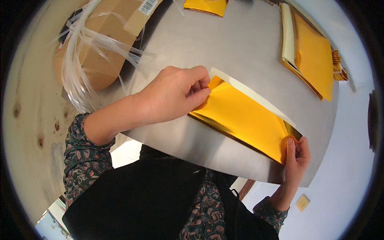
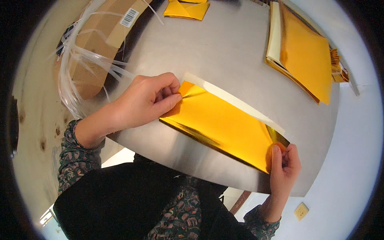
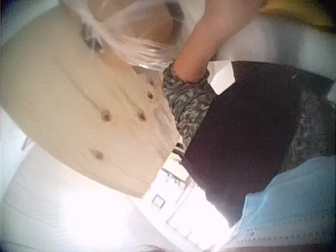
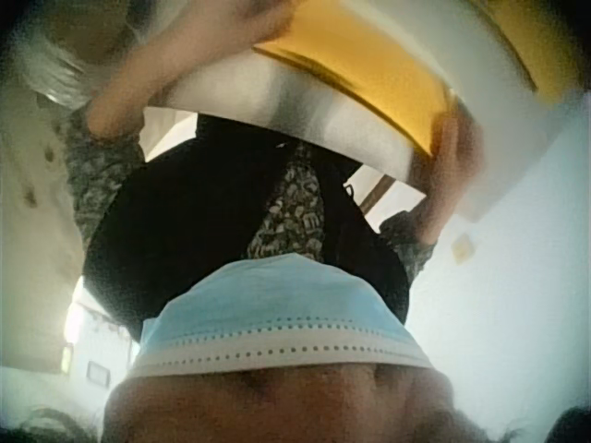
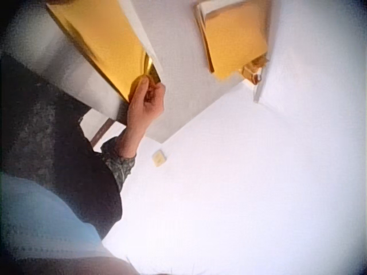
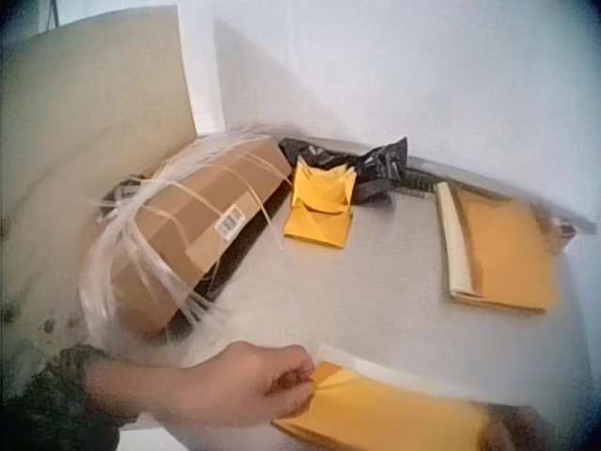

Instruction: The person folds a yellow sheet of paper by hand into a small origami shape on a table. They repeatedly crease and adjust the paper, then place the finished piece among other completed yellow shapes.

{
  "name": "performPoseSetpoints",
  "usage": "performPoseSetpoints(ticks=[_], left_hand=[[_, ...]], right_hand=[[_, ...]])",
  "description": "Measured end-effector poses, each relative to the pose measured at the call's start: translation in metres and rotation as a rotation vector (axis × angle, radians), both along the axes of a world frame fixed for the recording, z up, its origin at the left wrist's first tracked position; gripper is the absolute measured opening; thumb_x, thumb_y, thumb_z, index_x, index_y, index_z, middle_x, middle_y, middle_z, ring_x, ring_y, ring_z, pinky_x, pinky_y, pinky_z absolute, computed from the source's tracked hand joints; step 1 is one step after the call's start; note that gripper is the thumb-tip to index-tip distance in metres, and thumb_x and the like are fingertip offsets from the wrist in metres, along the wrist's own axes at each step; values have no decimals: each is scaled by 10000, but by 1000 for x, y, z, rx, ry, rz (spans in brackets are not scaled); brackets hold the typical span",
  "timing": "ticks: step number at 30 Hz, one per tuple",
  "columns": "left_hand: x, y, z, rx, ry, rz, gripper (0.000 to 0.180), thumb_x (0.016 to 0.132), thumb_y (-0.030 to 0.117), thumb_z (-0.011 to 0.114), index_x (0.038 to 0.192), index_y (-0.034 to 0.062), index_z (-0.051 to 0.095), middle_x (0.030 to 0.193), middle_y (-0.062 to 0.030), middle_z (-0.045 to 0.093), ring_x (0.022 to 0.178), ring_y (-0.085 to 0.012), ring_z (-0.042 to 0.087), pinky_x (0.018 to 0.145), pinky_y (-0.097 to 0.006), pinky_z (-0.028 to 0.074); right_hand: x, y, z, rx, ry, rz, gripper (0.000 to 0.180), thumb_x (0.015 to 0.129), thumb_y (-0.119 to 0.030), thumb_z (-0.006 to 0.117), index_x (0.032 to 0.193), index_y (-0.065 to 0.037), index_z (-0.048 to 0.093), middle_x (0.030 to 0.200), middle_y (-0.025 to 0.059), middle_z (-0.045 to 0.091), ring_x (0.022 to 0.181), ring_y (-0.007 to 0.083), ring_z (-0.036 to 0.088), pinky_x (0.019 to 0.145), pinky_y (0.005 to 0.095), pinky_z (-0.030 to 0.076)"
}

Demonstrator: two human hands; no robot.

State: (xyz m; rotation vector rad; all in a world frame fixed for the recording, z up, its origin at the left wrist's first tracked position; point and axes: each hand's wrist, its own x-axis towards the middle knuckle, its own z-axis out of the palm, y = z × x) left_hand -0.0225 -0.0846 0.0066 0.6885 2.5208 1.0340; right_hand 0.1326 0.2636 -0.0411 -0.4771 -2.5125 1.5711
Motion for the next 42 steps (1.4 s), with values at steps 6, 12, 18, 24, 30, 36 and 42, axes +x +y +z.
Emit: performPoseSetpoints(ticks=[6, 12, 18, 24, 30, 36, 42], left_hand=[[-8, -4, -7, 108, -137, 123, 144, 1012, 35, 653, 1098, 9, 541, 817, -57, 665, 710, -67, 642, 603, -238, 528], [-11, -14, -12, 162, 44, 88, 166, 1010, 28, 644, 1110, 23, 511, 865, -96, 661, 768, -148, 674, 638, -277, 545], [-13, -18, -10, 97, 74, 53, 189, 999, 50, 662, 1113, 29, 513, 900, -145, 666, 783, -232, 689, 649, -314, 548], [-13, -18, -14, 108, 134, 20, 240, 978, 37, 704, 1183, 22, 581, 817, -49, 614, 623, -59, 574, 532, -224, 471], [-13, -16, -13, 101, 155, 3, 273, 949, 24, 733, 1192, 24, 610, 834, -47, 604, 600, -66, 564, 516, -226, 456], [-12, -17, -10, 96, 92, -15, 249, 955, 37, 702, 1165, 6, 572, 1015, -179, 668, 784, -275, 717, 675, -338, 599], [-14, -16, -11, 99, 118, -23, 278, 957, 40, 715, 1205, 15, 593, 980, -137, 641, 737, -215, 663, 627, -303, 553]], right_hand=[[-4, -11, -14, 68, 34, -124, 105, 1008, -55, 675, 1102, -39, 630, 771, -48, 563, 686, 7, 492, 638, 162, 383], [1, -24, -7, -41, 71, -148, 332, 973, 7, 694, 1290, -34, 605, 814, 29, 674, 742, 64, 642, 697, 172, 468], [3, -31, -1, 79, 31, -165, 397, 951, 52, 668, 1334, -28, 598, 796, 2, 639, 695, 50, 574, 682, 176, 430], [10, -30, 4, 73, 36, -174, 324, 940, 66, 632, 1259, 19, 650, 882, 32, 660, 763, 65, 590, 728, 194, 439], [18, -11, 0, 164, 9, -36, 223, 986, 46, 588, 1189, 36, 679, 1163, 100, 693, 1039, 160, 641, 970, 275, 482], [21, -11, 1, 138, 11, -55, 207, 994, 34, 577, 1175, 38, 677, 1138, 117, 701, 1038, 180, 652, 971, 302, 493], [20, -12, 5, 131, -27, -61, 216, 993, 33, 575, 1184, 37, 676, 1153, 116, 700, 1048, 168, 649, 983, 291, 480]])
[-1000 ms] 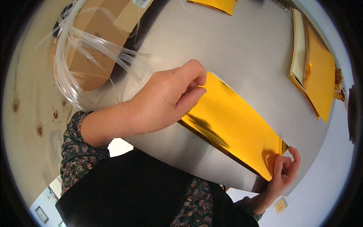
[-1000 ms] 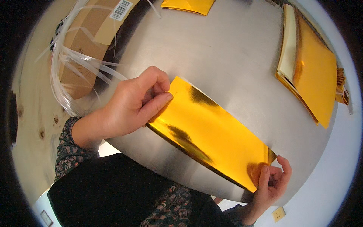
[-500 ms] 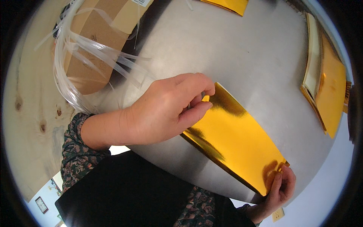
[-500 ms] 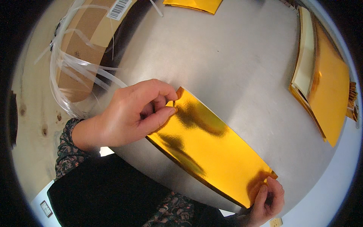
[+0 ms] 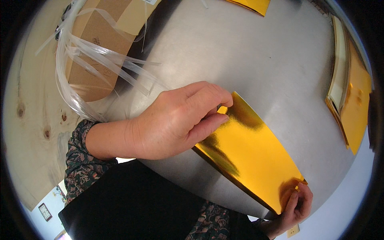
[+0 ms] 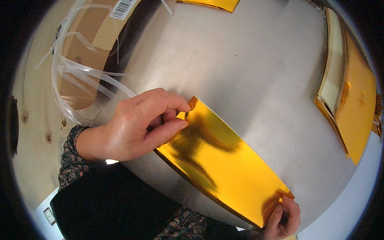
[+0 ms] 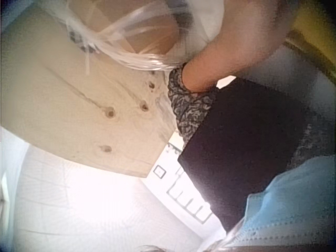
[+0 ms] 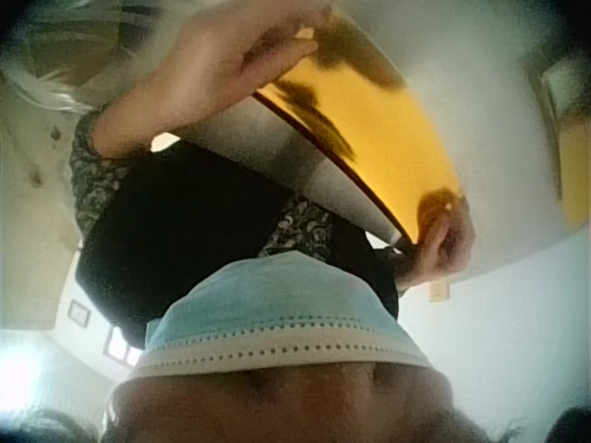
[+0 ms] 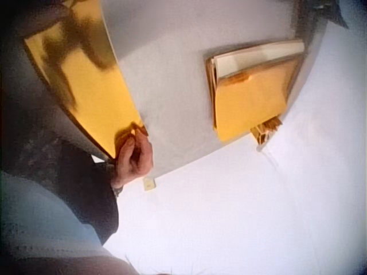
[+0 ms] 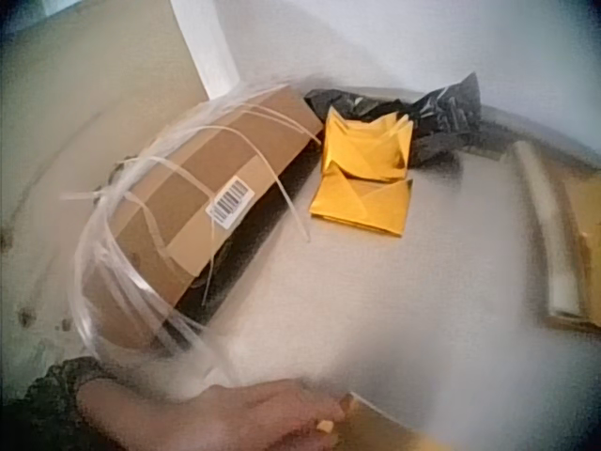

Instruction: The person folds a yellow sheet of paper by hand into a small origami shape on a table. They repeatedly crease and adjust the paper, then place the finished piece among other completed yellow shapes.

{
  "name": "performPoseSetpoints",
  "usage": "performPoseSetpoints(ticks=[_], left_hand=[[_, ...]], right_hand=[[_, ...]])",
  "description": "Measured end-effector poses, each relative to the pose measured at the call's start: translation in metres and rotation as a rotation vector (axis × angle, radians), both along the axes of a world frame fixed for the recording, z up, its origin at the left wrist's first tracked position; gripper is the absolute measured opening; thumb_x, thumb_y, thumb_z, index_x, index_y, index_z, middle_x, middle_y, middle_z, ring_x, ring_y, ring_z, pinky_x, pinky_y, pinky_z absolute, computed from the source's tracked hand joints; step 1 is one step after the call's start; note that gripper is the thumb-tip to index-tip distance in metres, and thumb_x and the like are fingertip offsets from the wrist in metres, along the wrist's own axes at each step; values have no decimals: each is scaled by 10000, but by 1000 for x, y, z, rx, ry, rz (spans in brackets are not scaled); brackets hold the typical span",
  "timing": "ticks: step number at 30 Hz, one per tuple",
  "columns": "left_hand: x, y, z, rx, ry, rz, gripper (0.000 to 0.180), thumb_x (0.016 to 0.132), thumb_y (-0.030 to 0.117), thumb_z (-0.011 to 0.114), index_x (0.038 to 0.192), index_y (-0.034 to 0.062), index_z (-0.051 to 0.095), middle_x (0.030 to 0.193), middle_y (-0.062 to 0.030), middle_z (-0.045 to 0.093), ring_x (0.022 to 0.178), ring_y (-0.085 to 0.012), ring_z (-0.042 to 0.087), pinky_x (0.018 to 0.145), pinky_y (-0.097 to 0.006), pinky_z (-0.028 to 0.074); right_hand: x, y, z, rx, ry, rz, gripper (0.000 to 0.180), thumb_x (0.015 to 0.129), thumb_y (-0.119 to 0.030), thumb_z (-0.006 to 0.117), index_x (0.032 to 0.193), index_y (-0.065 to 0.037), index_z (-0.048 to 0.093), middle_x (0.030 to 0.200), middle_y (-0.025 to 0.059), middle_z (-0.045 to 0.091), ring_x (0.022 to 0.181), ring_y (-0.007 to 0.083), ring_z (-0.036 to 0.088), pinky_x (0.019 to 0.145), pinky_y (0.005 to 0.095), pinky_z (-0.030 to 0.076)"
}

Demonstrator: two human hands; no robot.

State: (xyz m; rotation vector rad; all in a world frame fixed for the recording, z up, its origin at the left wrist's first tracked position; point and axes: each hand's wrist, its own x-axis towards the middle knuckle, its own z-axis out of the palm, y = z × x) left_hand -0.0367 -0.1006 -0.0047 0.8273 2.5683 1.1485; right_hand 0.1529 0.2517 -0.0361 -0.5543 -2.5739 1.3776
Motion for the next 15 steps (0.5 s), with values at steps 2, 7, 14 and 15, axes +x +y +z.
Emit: performPoseSetpoints(ticks=[2, 7, 14, 15], left_hand=[[0, 1, -1, 7, 24, 7, 316, 947, 24, 735, 1239, 34, 615, 892, -76, 597, 647, -122, 581, 548, -251, 475], [2, 0, -4, 2, 55, 17, 356, 933, 20, 753, 1270, 42, 640, 859, -60, 585, 653, -118, 573, 558, -256, 464], [17, 23, -12, -112, 4, 101, 348, 935, -41, 697, 1274, 41, 679, 899, -27, 602, 711, -69, 555, 623, -217, 457], [22, 28, -15, -127, 49, 97, 357, 946, -34, 696, 1295, 35, 663, 943, -65, 618, 718, -89, 583, 615, -230, 487]], right_hand=[[0, 1, 0, -6, 22, 19, 217, 995, 29, 574, 1186, 39, 674, 1155, 114, 699, 1049, 166, 649, 983, 288, 476], [-5, -3, 3, 11, 12, -18, 225, 988, 34, 568, 1182, 38, 681, 1163, 115, 699, 1043, 165, 649, 973, 288, 478], [-9, 6, -11, -70, 86, -52, 256, 862, 90, 634, 1107, 39, 686, 850, 65, 694, 656, 60, 579, 604, 195, 424], [-5, 14, -16, 93, 104, -28, 227, 847, 84, 652, 1065, 36, 693, 857, 67, 703, 643, 63, 577, 592, 199, 428]])
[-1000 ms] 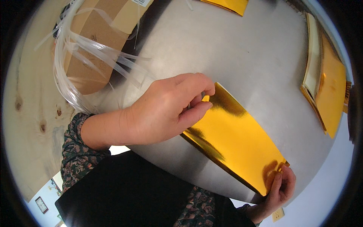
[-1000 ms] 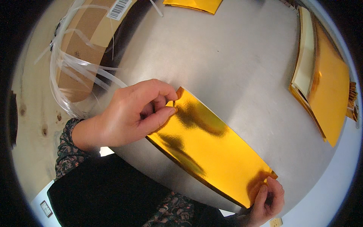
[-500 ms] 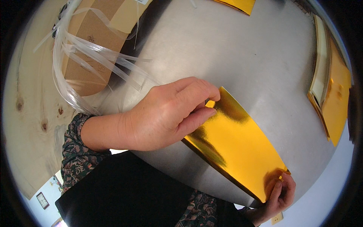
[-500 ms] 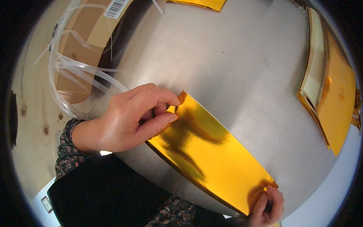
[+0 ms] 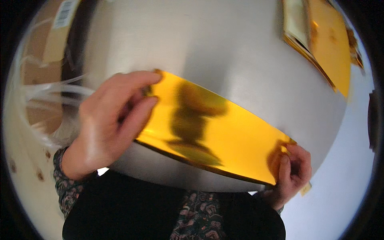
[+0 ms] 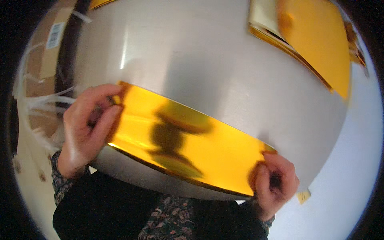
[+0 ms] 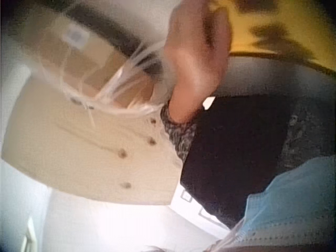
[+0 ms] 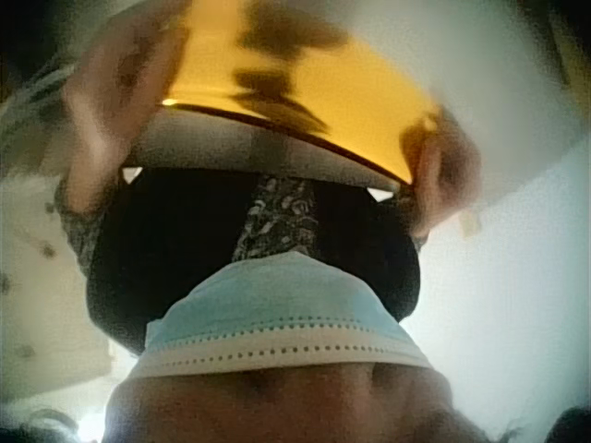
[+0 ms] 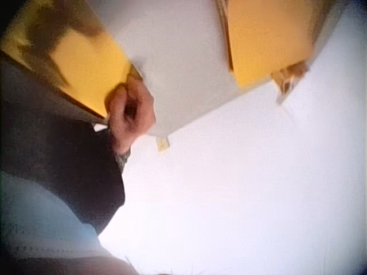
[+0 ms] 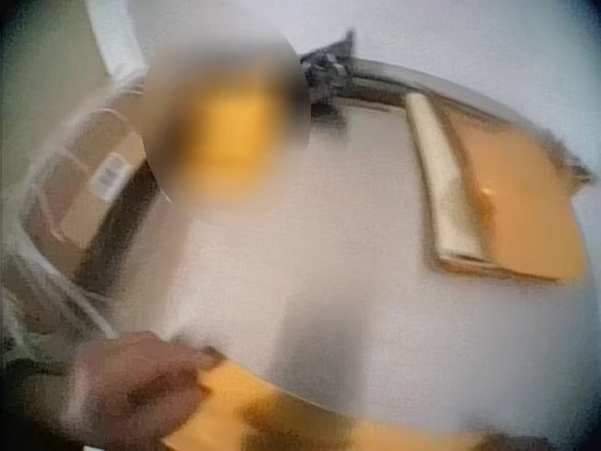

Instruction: The person folds a yellow sheet of paper by hand into a small origami shape on a table. They repeatedly crease and adjust the paper, then place the finished piece among other completed yellow shapes.

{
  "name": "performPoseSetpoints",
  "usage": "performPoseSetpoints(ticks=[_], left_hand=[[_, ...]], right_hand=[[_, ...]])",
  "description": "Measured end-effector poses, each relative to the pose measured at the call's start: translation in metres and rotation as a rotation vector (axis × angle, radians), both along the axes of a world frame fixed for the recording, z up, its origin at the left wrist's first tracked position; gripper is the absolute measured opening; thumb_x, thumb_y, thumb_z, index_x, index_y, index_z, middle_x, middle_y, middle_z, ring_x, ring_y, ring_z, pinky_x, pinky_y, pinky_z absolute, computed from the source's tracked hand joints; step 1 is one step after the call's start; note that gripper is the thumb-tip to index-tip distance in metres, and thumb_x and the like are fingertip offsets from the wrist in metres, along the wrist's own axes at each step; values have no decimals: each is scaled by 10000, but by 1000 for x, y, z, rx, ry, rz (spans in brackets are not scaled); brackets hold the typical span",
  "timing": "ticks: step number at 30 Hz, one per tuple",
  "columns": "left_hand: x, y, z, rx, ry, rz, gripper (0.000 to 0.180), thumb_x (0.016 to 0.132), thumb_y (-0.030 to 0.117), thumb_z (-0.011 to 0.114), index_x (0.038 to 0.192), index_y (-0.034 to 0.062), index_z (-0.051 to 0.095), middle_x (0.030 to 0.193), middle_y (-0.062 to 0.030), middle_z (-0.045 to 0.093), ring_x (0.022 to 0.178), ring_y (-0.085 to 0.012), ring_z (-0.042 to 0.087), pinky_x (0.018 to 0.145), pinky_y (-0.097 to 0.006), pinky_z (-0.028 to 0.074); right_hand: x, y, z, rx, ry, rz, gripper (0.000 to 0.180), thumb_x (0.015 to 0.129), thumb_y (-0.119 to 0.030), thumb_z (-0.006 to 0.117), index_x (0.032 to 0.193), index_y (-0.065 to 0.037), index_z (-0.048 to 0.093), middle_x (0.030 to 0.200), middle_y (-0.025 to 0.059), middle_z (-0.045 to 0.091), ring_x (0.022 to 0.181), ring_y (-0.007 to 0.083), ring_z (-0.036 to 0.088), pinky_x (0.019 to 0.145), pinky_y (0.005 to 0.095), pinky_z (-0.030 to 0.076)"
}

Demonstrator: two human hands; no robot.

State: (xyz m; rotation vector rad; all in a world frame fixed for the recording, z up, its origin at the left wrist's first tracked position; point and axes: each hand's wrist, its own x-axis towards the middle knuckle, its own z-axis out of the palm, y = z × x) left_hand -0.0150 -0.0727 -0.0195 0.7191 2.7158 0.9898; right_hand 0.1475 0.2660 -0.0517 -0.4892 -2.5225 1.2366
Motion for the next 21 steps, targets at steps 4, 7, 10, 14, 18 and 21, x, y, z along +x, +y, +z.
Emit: performPoseSetpoints(ticks=[4, 7, 10, 14, 18, 21], left_hand=[[41, 21, -16, 75, 28, 25, 376, 963, -55, 675, 1329, 23, 636, 971, -69, 615, 722, -62, 580, 577, -195, 484], [44, 31, -31, -24, -50, 42, 378, 968, -60, 670, 1336, 15, 627, 976, -59, 613, 730, -31, 569, 574, -174, 471], [21, 26, -22, -17, -86, 40, 379, 975, -63, 654, 1346, 7, 618, 991, -61, 616, 736, -26, 580, 586, -177, 497], [-7, 22, -11, -36, -40, 13, 369, 985, -64, 636, 1347, 4, 614, 979, -55, 613, 718, -27, 580, 593, -169, 507], [-6, 23, -9, 5, -83, 38, 368, 999, -54, 620, 1360, 13, 608, 970, -45, 615, 676, -26, 579, 580, -159, 493], [-8, 19, -8, -48, -71, 22, 372, 1002, -54, 614, 1369, 10, 601, 987, -43, 624, 674, -16, 569, 574, -160, 492]], right_hand=[[36, 24, -12, -33, 9, 69, 207, 849, 24, 721, 1054, 8, 695, 835, 46, 704, 629, 58, 583, 590, 197, 435], [36, 31, -17, 5, -7, 87, 223, 845, 22, 737, 1061, -12, 692, 814, 36, 696, 608, 55, 582, 570, 197, 433], [19, 31, -4, 4, -50, 106, 239, 840, 21, 748, 1067, -25, 689, 787, 23, 686, 584, 53, 573, 554, 199, 428], [-18, 29, 20, 25, -119, 151, 243, 838, 19, 758, 1066, -32, 691, 753, 10, 667, 559, 48, 551, 539, 195, 412], [-24, 30, 23, 21, -116, 185, 274, 834, 28, 767, 1088, -35, 684, 725, -3, 642, 549, 37, 534, 524, 187, 388], [-23, 33, 20, 17, -117, 224, 335, 828, 34, 778, 1135, -35, 663, 708, -11, 630, 537, 22, 520, 515, 185, 379]])
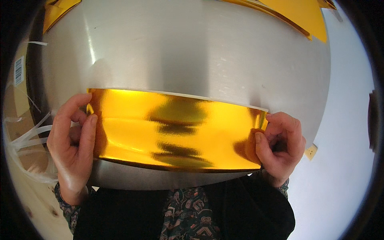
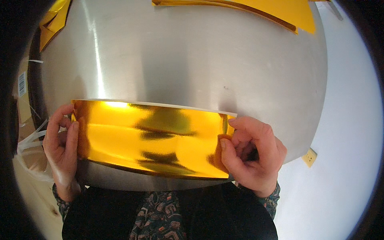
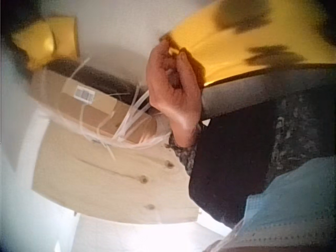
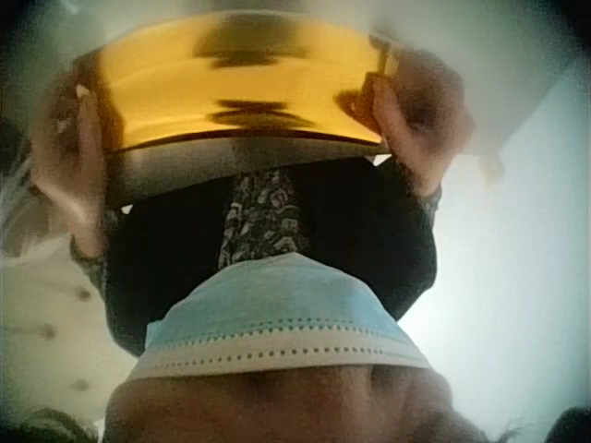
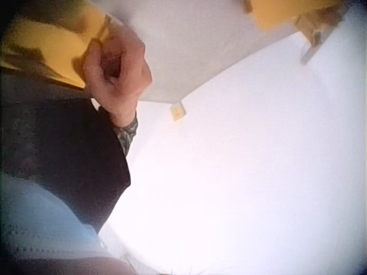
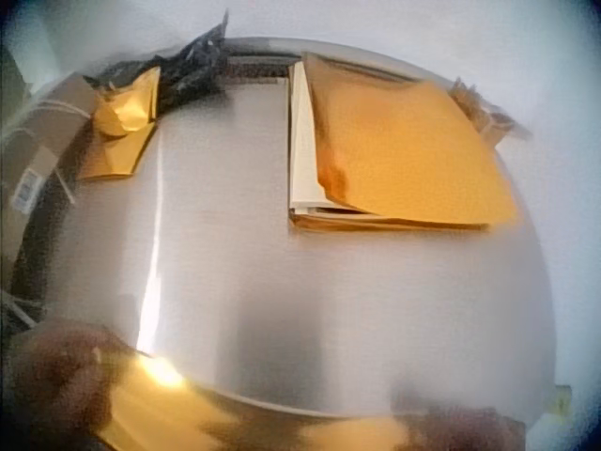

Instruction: The person folds a yellow sheet of paper by hand into a small origami shape on a table. They repeatedly crease and adjust the paper, then place the finished piece among other completed yellow shapes.

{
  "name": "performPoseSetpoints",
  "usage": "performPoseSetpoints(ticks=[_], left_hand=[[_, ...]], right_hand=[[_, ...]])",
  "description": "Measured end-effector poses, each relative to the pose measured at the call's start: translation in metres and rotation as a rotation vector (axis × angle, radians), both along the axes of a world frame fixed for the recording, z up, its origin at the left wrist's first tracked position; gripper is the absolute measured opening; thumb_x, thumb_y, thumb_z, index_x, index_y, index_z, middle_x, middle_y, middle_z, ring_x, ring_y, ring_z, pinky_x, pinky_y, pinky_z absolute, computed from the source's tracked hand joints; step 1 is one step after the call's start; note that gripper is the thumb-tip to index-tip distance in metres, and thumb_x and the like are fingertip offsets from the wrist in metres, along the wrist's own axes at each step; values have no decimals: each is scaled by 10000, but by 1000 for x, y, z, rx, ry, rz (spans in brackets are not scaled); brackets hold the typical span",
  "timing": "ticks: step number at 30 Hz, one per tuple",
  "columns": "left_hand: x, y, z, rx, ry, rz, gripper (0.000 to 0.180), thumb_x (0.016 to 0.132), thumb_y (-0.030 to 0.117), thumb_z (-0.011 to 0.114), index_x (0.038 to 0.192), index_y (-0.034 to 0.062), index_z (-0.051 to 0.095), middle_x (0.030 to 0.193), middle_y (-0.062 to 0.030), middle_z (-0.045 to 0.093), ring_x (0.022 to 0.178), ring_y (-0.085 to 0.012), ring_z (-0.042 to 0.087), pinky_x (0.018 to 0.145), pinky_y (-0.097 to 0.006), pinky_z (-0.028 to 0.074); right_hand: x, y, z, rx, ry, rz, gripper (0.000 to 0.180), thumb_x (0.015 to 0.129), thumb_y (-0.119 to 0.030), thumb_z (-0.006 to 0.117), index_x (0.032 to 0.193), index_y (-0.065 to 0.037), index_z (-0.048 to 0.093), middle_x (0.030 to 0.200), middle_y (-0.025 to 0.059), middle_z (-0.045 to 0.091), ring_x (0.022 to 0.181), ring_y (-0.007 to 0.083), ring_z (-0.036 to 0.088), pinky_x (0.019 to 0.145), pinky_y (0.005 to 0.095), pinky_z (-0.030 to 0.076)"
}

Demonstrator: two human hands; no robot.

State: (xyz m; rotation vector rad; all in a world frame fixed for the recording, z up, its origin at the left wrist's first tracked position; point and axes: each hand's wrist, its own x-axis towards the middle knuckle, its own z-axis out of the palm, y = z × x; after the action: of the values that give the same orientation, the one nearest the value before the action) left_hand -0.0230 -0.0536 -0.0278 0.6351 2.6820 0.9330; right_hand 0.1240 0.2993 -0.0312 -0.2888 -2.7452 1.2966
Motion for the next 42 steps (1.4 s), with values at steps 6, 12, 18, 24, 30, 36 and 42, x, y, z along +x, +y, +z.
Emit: performPoseSetpoints(ticks=[6, 12, 18, 24, 30, 36, 42], left_hand=[[3, 2, -7, 10, -36, 76, 384, 1003, -49, 619, 1382, 11, 597, 1007, -57, 621, 695, -21, 570, 566, -160, 490], [2, 0, -7, 21, -29, 44, 371, 1019, -32, 601, 1388, 7, 589, 1009, -65, 613, 723, -33, 592, 586, -164, 511], [3, -3, -8, 39, -39, 60, 356, 1035, -4, 588, 1391, 9, 587, 964, -50, 596, 726, -32, 627, 575, -163, 515], [3, -4, -8, 44, -82, 91, 344, 1042, 19, 593, 1385, 14, 587, 944, -42, 598, 695, -32, 637, 561, -160, 515], [3, -7, -10, 42, -67, 82, 347, 1041, 5, 587, 1388, 11, 584, 936, -37, 591, 719, -27, 637, 566, -156, 511], [1, 3, -2, 80, -129, 80, 367, 1024, -7, 598, 1390, 30, 584, 932, -37, 592, 684, -24, 604, 562, -164, 502], [-5, 3, 5, 8, -31, -32, 386, 971, -61, 644, 1346, 24, 619, 945, -14, 572, 680, -15, 519, 557, -163, 436]], right_hand=[[-6, 1, 2, -42, -13, -43, 363, 840, 43, 790, 1156, -17, 622, 710, -10, 635, 530, 10, 534, 500, 169, 381], [-7, -3, 4, -114, -72, -101, 294, 851, 45, 801, 1045, -28, 593, 722, -16, 651, 565, -7, 581, 503, 152, 408], [-9, -4, 7, -49, -89, -70, 296, 847, 28, 820, 1011, -37, 583, 735, -10, 662, 557, 3, 598, 502, 154, 440], [-9, -3, 4, -76, -96, -75, 284, 858, 2, 822, 1009, -43, 586, 727, -12, 659, 558, 11, 610, 506, 157, 460], [-11, -6, 3, -64, -104, -93, 283, 860, 3, 821, 1010, -43, 586, 730, -12, 660, 568, 10, 615, 518, 155, 465], [-6, -10, 6, -77, -208, -203, 285, 864, -34, 830, 1020, -55, 593, 702, -21, 645, 565, 15, 601, 512, 172, 450], [-3, -21, 7, -110, -177, -345, 277, 817, 1, 783, 1032, -47, 616, 660, -26, 612, 545, 18, 540, 512, 179, 399]])
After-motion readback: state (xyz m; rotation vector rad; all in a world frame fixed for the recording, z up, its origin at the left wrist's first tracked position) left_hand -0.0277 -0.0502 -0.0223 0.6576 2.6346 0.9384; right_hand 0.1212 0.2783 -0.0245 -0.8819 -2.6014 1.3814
